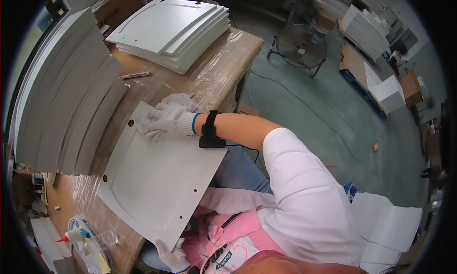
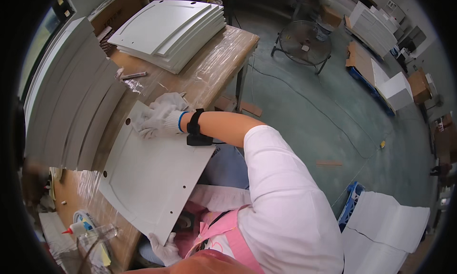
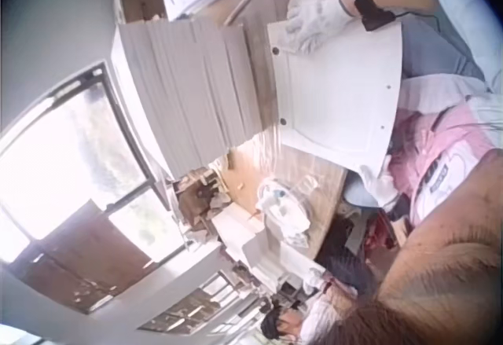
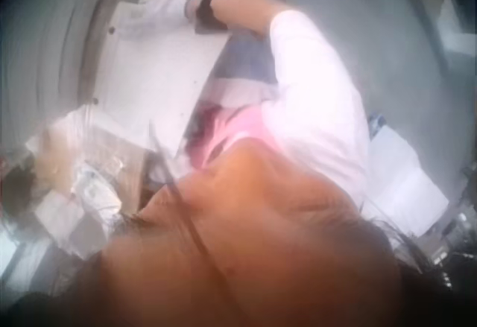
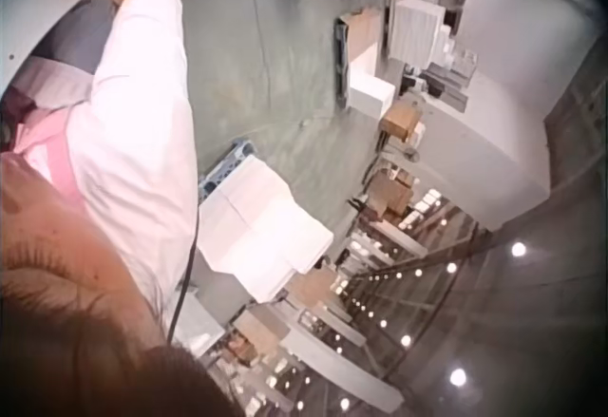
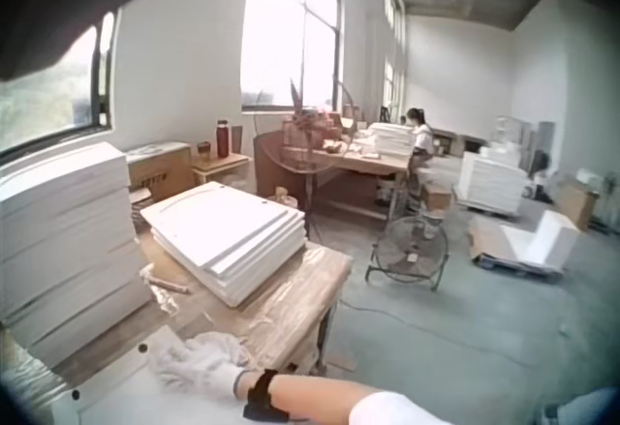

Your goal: Inspecting and cleaning white cabinet doors using a cloth and a small scraper tool.

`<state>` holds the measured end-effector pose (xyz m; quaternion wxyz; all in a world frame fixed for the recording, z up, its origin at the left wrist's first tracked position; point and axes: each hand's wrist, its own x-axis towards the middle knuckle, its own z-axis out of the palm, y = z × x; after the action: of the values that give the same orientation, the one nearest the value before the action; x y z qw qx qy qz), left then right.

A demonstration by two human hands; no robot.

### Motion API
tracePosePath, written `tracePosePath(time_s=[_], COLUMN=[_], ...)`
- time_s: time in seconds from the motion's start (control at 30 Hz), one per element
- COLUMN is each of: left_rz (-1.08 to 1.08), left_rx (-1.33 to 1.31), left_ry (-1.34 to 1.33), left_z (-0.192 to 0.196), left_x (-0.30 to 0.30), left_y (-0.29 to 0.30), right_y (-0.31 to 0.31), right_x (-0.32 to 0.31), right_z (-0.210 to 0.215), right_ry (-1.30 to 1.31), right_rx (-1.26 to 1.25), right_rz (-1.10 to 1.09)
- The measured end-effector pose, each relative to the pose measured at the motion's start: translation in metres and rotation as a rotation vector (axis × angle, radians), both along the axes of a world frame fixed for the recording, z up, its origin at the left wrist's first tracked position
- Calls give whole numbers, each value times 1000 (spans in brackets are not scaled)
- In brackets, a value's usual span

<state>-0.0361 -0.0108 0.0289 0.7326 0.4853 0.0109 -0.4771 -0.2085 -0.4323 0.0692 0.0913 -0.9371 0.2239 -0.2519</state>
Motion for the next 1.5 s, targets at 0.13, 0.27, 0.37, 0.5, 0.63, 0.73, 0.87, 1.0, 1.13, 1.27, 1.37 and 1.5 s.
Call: tracePosePath(time_s=[0.13, 0.27, 0.37, 0.5, 0.63, 0.73, 0.87, 1.0, 1.13, 1.27, 1.37, 1.5], left_rz=[60, 37, -2, 24, 10, -16, 100, 330, 562, 646, 620, 431], left_rx=[-23, -53, -104, -95, -128, -187, 110, 357, 385, 630, 798, 1028], left_ry=[100, 101, 132, 72, 78, 12, -382, -582, -764, -1134, -1377, -1326], left_z=[0, -4, -1, 5, 4, 4, 3, 16, 42, 51, 71, 78], left_x=[2, 5, 5, 0, 2, 12, 34, 77, 125, 181, 208, 252], left_y=[5, 1, -3, 1, -2, 16, 42, 54, 71, 70, 46, 16], right_y=[52, 16, -20, -31, 1, 32, 63, 68, 66, 70, 68, 47], right_x=[-68, -117, -134, -119, -104, -94, -88, -112, -94, -81, -83, -103], right_z=[21, 57, 74, 80, 80, 68, 58, 42, 41, 44, 46, 40], right_ry=[225, 291, 4, 145, 131, 190, 130, 96, 116, 65, 38, 9], right_rx=[36, 518, -119, -347, 252, 465, 618, 858, 814, 787, 888, 962], right_rz=[199, -118, -255, -497, -332, -156, -99, -156, -158, -108, -164, -243])
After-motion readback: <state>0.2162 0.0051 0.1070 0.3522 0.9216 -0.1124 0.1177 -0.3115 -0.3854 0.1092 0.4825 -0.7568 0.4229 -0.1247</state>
